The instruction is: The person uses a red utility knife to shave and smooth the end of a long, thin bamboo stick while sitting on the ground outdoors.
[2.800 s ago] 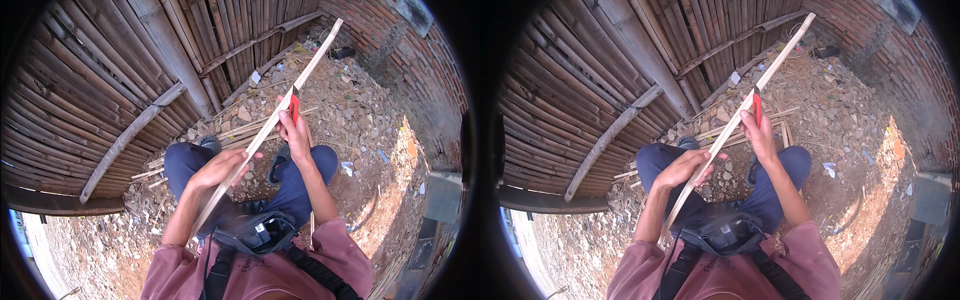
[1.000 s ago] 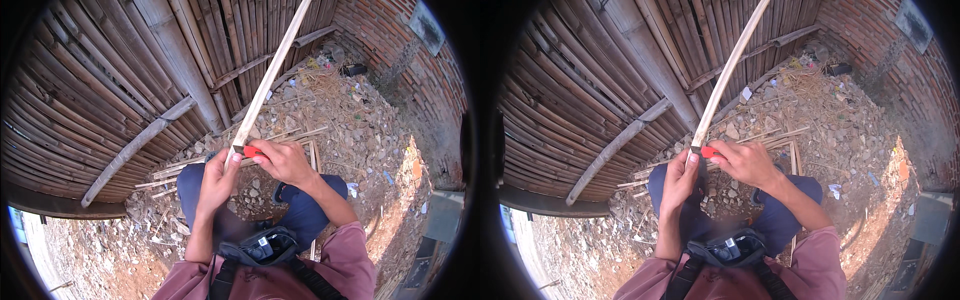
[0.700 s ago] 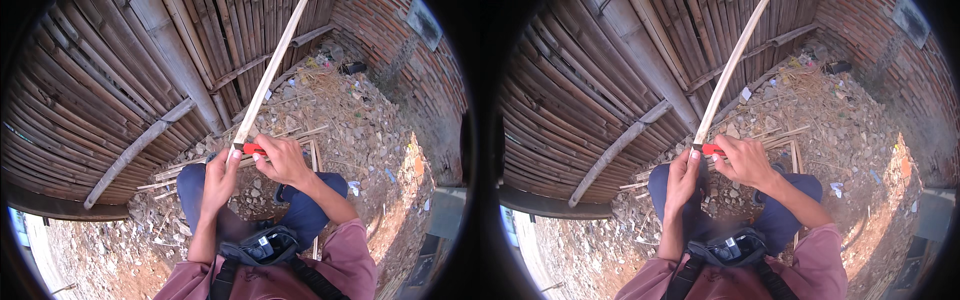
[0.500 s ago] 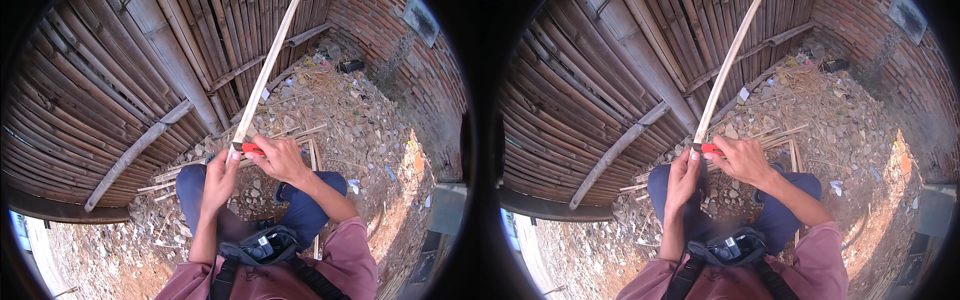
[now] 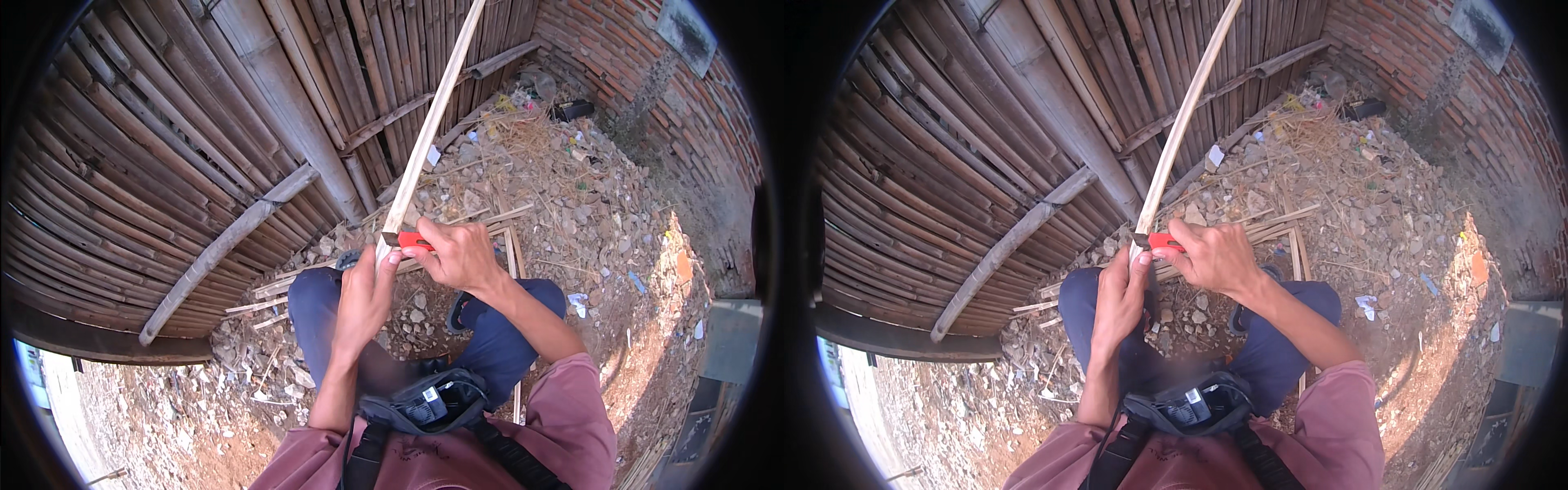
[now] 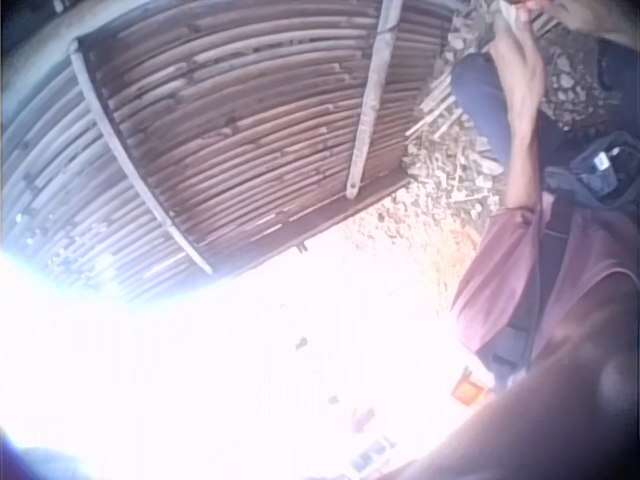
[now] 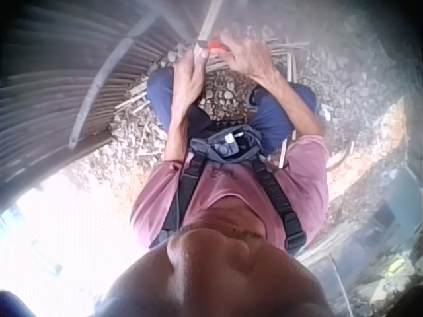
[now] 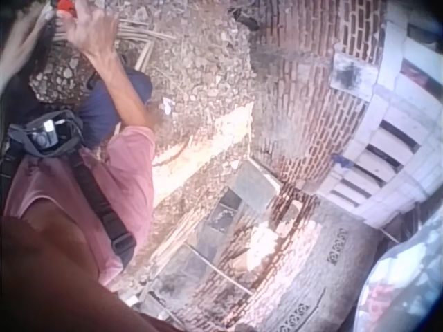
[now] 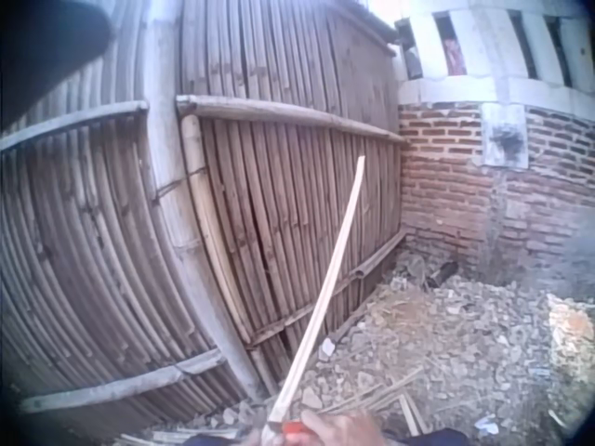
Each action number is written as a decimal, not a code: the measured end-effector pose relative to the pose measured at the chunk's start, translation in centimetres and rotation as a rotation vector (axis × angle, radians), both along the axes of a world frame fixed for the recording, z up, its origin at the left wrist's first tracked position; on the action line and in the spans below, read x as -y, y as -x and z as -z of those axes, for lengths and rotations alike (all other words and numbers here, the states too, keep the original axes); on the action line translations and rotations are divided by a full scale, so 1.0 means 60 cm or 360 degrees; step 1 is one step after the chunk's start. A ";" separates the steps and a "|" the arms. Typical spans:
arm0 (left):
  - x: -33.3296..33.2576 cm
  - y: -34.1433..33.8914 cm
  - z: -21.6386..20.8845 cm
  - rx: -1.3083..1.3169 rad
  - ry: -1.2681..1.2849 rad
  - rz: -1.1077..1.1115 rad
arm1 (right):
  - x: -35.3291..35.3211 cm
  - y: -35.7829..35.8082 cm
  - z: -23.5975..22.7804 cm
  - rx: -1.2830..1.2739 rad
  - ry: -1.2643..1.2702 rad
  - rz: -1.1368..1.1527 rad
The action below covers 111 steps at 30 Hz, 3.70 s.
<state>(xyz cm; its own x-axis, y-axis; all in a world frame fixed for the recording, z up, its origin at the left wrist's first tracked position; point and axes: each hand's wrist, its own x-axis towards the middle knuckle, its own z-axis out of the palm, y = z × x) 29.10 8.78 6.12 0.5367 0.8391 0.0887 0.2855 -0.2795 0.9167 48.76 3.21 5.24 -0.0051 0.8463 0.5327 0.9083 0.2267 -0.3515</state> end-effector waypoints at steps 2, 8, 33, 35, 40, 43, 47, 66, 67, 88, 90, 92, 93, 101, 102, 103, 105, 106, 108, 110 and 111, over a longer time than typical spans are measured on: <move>0.002 -0.001 -0.003 -0.0020 0.0018 -0.0002 | -0.002 -0.005 0.001 0.0026 -0.0020 0.0026; 0.000 0.000 -0.005 -0.0062 0.0061 -0.0019 | -0.010 -0.008 -0.001 0.0028 -0.0041 0.0066; -0.027 0.049 0.053 0.0380 0.0527 0.0089 | -0.020 -0.030 0.034 -0.2128 0.0517 -0.0673; -0.039 0.061 0.053 0.0406 0.0623 0.0070 | -0.025 -0.038 0.028 -0.2242 0.0538 -0.0709; -0.059 0.076 0.037 0.0506 0.0795 0.0069 | -0.021 -0.075 0.025 -0.2543 0.0651 -0.0823; -0.070 0.083 0.036 0.0589 0.0851 0.0109 | -0.022 -0.077 0.022 -0.2554 0.0632 -0.0898; -0.078 0.092 0.049 0.0685 0.0898 0.0156 | -0.017 -0.061 -0.002 -0.2408 0.0511 -0.0831; -0.080 0.103 0.063 0.0794 0.0924 0.0280 | -0.014 -0.070 0.001 -0.2435 0.0540 -0.0906; -0.080 0.104 0.063 0.0793 0.0923 0.0277 | -0.016 -0.070 0.003 -0.2422 0.0547 -0.0932; -0.035 0.066 0.044 0.0370 0.0578 0.0055 | -0.011 -0.031 0.000 -0.0799 0.0136 -0.0337; -0.025 0.054 0.051 0.0392 0.0496 0.0052 | -0.012 -0.020 0.008 -0.0509 0.0018 -0.0297; -0.016 0.050 0.046 0.0377 0.0506 0.0049 | -0.007 -0.010 0.004 -0.0421 0.0081 -0.0266; -0.011 0.048 0.042 0.0369 0.0511 0.0051 | -0.005 -0.005 0.002 -0.0377 0.0110 -0.0247; 0.003 0.040 0.014 0.0561 0.0746 -0.0030 | 0.000 0.021 0.005 -0.0274 -0.0025 -0.0224; 0.004 0.040 0.014 0.0574 0.0747 -0.0035 | 0.001 0.024 0.005 -0.0286 -0.0051 -0.0219; 0.004 0.040 0.014 0.0587 0.0749 -0.0040 | 0.001 0.025 0.004 -0.0254 -0.0056 -0.0210; 0.004 0.043 0.017 0.0528 0.0675 -0.0009 | 0.004 0.025 0.005 -0.0190 -0.0067 -0.0183; 0.004 0.044 0.017 0.0499 0.0638 0.0006 | 0.005 0.025 0.005 -0.0175 -0.0069 -0.0165; 0.008 0.042 0.017 0.0419 0.0546 -0.0023 | 0.007 0.028 0.005 -0.0149 -0.0073 -0.0139; 0.013 0.037 0.016 0.0353 0.0450 -0.0075 | 0.007 0.030 0.004 -0.0120 -0.0089 -0.0135; 0.014 0.035 0.016 0.0326 0.0400 -0.0112 | 0.007 0.031 0.003 -0.0106 -0.0097 -0.0133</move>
<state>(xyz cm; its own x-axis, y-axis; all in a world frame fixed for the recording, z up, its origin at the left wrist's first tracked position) 26.98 7.92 5.15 0.4689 0.8829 -0.0257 0.0985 -0.0233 0.9949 46.91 2.77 5.04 -0.0373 0.8105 0.5846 0.8605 0.3235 -0.3936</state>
